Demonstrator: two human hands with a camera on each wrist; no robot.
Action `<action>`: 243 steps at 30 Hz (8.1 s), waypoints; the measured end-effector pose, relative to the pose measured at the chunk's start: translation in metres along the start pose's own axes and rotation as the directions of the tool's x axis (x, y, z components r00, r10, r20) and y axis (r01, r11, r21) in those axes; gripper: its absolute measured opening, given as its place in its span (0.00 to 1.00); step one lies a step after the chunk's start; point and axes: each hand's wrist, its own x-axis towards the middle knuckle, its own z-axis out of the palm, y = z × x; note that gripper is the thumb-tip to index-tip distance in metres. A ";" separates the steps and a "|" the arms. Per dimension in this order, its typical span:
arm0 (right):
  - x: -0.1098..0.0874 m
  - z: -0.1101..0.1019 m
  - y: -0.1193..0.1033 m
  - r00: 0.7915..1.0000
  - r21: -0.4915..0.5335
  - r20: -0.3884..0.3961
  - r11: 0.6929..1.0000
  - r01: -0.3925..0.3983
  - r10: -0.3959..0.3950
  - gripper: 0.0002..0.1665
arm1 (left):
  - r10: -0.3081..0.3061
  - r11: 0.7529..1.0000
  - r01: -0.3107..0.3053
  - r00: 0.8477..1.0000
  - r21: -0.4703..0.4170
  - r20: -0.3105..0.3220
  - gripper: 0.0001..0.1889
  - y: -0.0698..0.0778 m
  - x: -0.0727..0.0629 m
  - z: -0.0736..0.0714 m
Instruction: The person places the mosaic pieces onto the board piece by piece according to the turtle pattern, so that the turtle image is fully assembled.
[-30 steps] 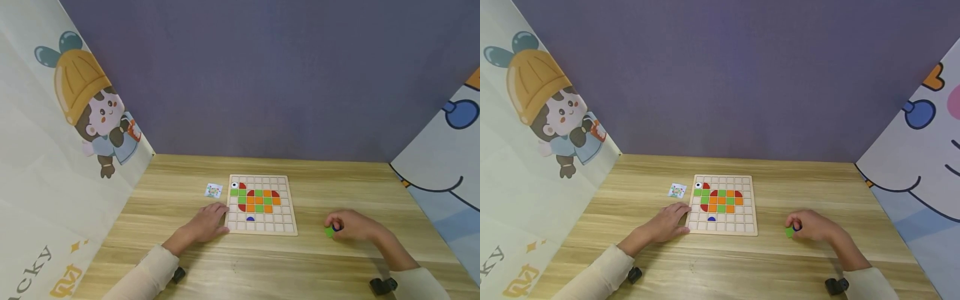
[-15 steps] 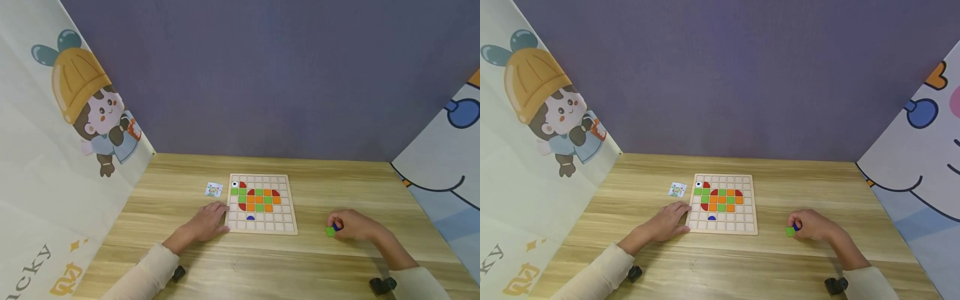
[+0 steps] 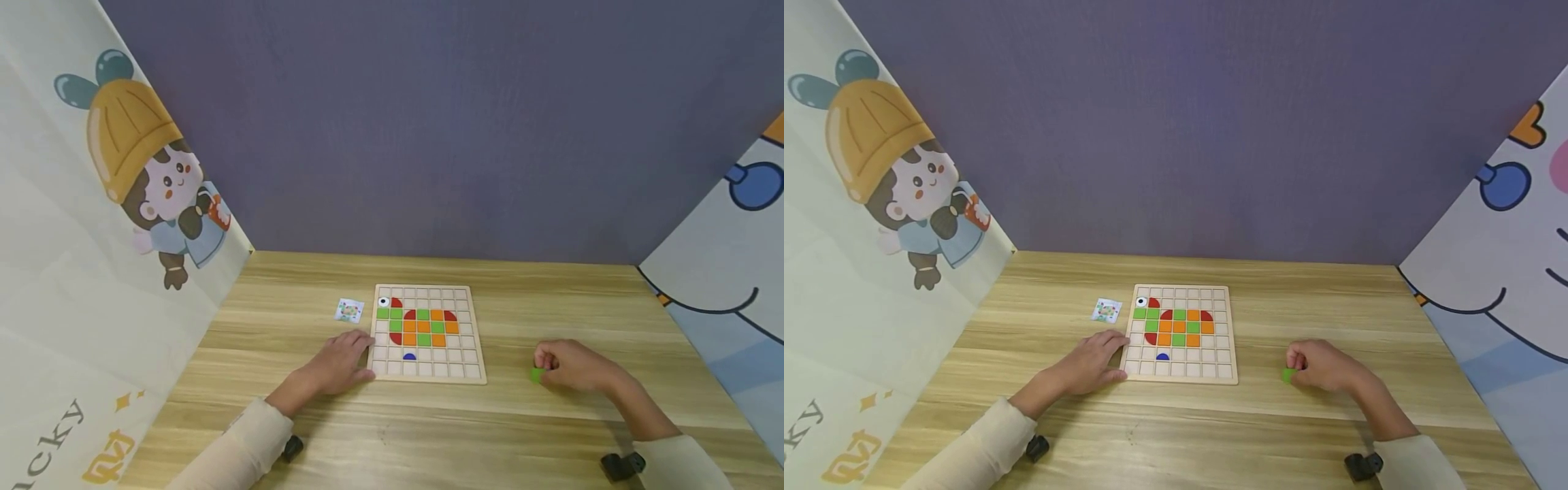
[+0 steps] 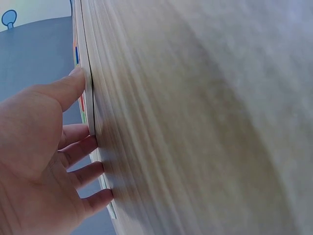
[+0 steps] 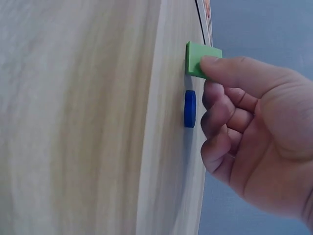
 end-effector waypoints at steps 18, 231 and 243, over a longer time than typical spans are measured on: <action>0.026 0.000 -0.014 0.996 0.029 -0.084 1.000 -0.011 0.013 0.06 | -0.002 1.000 0.002 1.000 0.004 -0.002 0.34 0.002 -0.001 -0.001; 0.025 -0.004 0.001 0.977 -0.062 -0.214 0.998 0.003 -0.017 0.03 | -0.018 1.000 0.018 1.000 0.003 0.022 0.34 0.006 -0.003 -0.004; 0.051 0.009 -0.022 0.981 -0.026 -0.190 0.999 0.026 -0.030 0.04 | -0.018 1.000 0.018 1.000 -0.012 0.013 0.34 0.005 -0.003 -0.003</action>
